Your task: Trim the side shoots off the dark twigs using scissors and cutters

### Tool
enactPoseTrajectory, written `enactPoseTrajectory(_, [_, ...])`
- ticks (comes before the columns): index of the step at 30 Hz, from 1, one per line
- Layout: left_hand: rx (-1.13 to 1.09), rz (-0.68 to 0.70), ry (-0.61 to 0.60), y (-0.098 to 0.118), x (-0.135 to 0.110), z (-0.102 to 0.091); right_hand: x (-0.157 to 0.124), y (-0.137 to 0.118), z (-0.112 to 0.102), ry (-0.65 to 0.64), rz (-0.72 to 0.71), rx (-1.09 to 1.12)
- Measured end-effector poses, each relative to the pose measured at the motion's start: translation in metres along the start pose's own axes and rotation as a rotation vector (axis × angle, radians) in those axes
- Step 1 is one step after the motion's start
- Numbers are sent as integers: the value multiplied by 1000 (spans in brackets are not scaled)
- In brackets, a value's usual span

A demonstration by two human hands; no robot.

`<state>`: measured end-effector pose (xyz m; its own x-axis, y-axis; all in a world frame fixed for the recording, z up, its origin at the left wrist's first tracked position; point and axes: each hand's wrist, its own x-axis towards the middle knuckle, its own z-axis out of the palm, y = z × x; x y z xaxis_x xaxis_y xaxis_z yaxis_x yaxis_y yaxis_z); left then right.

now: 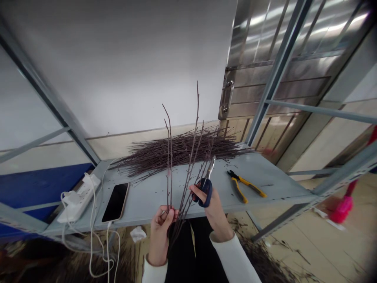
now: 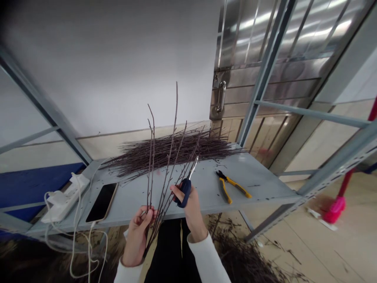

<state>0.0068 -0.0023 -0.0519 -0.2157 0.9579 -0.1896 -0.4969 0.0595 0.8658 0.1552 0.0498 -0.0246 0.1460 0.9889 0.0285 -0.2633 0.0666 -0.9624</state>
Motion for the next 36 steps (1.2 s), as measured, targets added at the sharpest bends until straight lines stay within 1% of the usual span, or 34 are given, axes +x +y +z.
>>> enactPoseTrajectory(6, [49, -56, -26, -1, -2, 0, 4, 7, -3, -12, 24, 12])
enactPoseTrajectory(12, [57, -120, -35, 0, -6, 5, 7, 9, -12, -27, -44, -60])
enactPoseTrajectory(16, [58, -123, -40, 0, -6, 5, 7, 11, -23, 25, -68, -10])
enactPoseTrajectory(19, [47, -120, -38, -3, -6, 3, 6, 13, -35, 55, -128, 16])
enactPoseTrajectory(24, [56, -102, -54, -7, -5, 0, -2, 18, -54, 5, -278, -69])
enactPoseTrajectory(29, [86, -98, -37, -6, -4, 5, -9, 24, -63, -105, -368, -97])
enactPoseTrajectory(31, [88, -99, -34, -5, -5, 6, -10, 27, -65, -114, -430, -186])
enactPoseTrajectory(33, [85, -97, -25, -4, -6, 7, -9, 28, -67, -102, -497, -366])
enactPoseTrajectory(36, [102, -87, -6, -2, -7, 7, -8, 25, -71, -110, -550, -642])
